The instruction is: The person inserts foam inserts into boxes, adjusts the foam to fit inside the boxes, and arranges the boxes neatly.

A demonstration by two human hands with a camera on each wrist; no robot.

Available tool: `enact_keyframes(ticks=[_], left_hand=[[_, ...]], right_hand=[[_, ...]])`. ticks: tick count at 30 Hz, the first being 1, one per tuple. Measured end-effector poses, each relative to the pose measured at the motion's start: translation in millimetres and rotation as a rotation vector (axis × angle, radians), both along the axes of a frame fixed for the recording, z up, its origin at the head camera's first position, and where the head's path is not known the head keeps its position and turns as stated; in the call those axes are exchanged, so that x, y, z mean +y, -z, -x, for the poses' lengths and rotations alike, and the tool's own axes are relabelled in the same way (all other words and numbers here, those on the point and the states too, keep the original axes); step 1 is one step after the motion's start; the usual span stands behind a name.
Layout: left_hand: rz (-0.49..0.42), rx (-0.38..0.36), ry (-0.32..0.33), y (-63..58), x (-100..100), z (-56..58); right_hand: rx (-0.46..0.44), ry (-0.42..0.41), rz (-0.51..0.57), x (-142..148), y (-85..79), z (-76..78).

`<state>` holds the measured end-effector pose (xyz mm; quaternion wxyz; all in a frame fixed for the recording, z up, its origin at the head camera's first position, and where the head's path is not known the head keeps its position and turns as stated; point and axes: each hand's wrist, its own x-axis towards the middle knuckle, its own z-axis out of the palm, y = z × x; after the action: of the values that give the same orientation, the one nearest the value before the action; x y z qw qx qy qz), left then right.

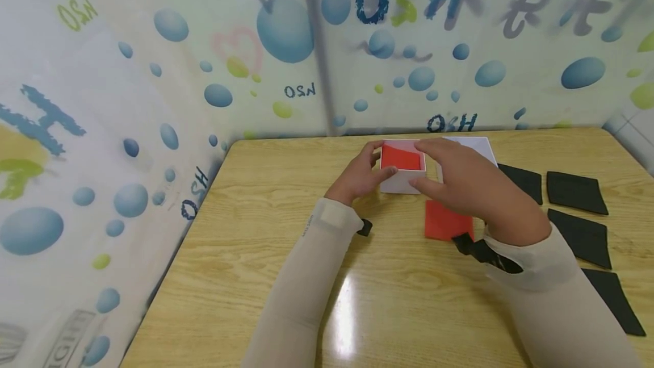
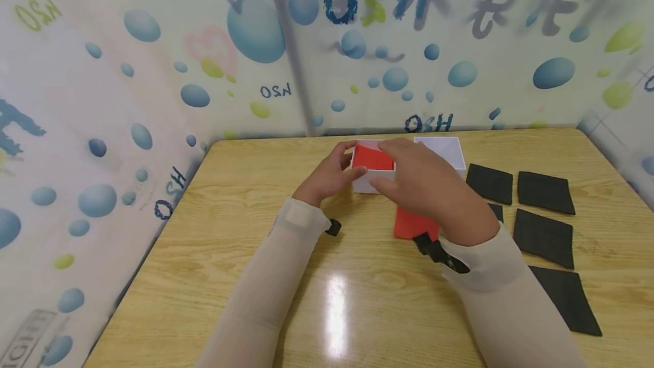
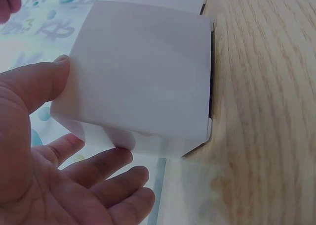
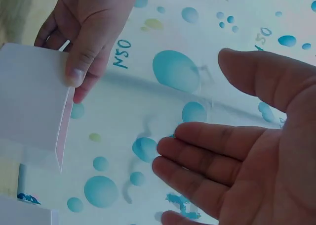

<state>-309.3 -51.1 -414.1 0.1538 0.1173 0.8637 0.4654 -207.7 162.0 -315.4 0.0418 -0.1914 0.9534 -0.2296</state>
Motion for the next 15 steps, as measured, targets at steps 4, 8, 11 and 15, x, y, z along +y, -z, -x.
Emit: enact_keyframes(ticks=[4,8,11,15], left_hand=[[-0.001,-0.008,-0.003,-0.4,1.1,0.1],[-0.004,-0.007,0.004,-0.7,2.4,-0.7],[0.004,-0.002,0.002,-1.2,2.5,-1.1],[0.010,0.003,-0.004,-2.3,0.8,-1.1]], right_hand=[[-0.035,-0.001,-0.017,4.3,1.3,0.0],[-0.068,0.008,-0.054,7.4,5.6,0.1],[-0.112,0.017,-0.100,10.1,13.0,-0.8],[-0.175,0.027,-0.173,18.8,25.9,-3.0]])
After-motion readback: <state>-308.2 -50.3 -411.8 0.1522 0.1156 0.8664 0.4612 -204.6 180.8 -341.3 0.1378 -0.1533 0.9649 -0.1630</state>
